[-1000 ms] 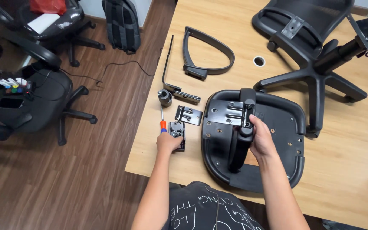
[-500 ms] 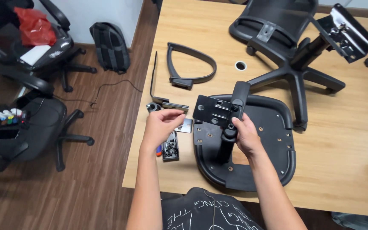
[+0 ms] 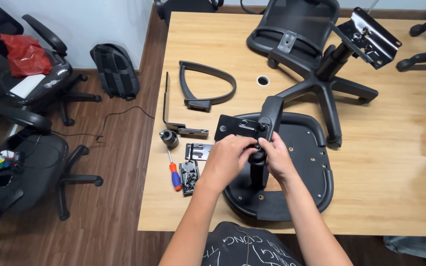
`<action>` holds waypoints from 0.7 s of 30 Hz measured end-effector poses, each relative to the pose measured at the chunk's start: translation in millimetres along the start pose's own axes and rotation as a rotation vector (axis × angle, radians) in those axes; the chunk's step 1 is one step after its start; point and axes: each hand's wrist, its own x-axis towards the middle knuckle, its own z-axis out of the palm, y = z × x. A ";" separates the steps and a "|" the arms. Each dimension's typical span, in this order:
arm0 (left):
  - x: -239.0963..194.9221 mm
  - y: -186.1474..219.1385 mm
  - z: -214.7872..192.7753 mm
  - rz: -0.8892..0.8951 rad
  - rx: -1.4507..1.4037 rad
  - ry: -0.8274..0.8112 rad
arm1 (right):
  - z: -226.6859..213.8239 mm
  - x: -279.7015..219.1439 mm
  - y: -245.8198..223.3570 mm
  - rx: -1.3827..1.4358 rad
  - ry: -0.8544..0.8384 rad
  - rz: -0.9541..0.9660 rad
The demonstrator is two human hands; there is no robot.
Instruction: The person assembles an office chair on a table, attaching an armrest and a metal mounting bracket to the underside of the seat. They pick screws from a parts tray, align the armrest and bracket against the seat, and drive the screws in using a screwdriver, steadying the parts with the other hand.
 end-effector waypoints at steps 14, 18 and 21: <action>2.1 -2.3 18.9 0.084 0.129 0.019 | -1.2 -1.1 3.9 0.032 0.029 0.029; 3.5 -1.4 18.3 0.008 0.070 -0.004 | 3.0 -1.8 0.7 0.059 0.021 0.017; 2.4 -4.8 19.9 -0.024 0.078 -0.024 | 4.6 -1.8 -2.3 0.049 0.031 0.016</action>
